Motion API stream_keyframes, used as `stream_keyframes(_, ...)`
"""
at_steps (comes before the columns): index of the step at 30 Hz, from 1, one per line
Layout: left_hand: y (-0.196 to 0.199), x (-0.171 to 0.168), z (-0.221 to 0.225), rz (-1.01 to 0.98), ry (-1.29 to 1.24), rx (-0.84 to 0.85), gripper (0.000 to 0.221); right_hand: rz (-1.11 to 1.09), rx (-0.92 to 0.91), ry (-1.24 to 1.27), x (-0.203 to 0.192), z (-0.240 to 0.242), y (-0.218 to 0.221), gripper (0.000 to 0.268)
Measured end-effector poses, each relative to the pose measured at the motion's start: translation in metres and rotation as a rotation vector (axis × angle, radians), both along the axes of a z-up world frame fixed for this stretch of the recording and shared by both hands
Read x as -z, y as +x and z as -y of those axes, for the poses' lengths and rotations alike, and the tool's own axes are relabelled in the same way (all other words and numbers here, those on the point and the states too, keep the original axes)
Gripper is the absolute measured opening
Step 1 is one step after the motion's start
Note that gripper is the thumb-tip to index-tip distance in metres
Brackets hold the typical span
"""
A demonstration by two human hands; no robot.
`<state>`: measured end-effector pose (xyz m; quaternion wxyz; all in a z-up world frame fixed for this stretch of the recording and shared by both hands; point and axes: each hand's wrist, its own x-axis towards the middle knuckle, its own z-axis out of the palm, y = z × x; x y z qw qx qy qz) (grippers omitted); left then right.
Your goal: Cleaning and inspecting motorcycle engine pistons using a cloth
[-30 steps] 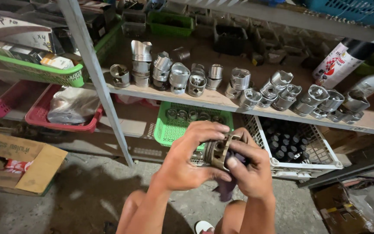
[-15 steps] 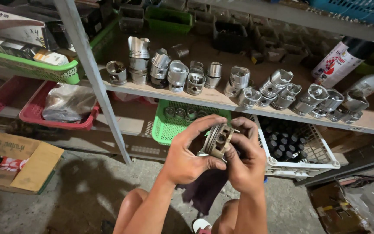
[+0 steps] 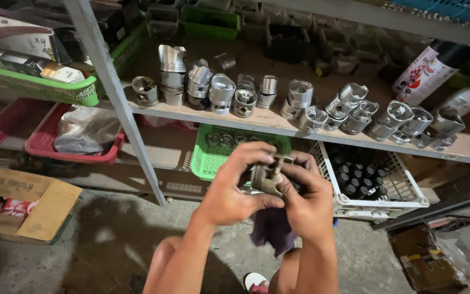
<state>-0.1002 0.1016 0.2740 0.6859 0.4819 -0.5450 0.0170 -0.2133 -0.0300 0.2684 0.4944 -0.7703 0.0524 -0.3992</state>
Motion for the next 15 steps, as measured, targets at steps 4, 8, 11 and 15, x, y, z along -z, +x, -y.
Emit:
stream_keyframes(4,0.007,0.015,0.004,-0.282,-0.055,0.131,0.065,0.041,0.097,0.104,-0.020,-0.012,-0.005,0.019)
stream_keyframes(8,0.016,0.029,0.011,-0.681,-0.399,0.569,0.057,-0.002,0.193,0.089,-0.022,-0.014,-0.008,0.016)
stream_keyframes(11,0.017,0.033,0.015,-0.713,-0.460,0.483,0.058,-0.022,0.164,0.029,-0.025,-0.027,-0.004,0.016)
stream_keyframes(15,0.014,0.035,0.014,-0.690,-0.439,0.305,0.056,0.009,0.135,-0.093,-0.027,-0.046,0.002,0.016)
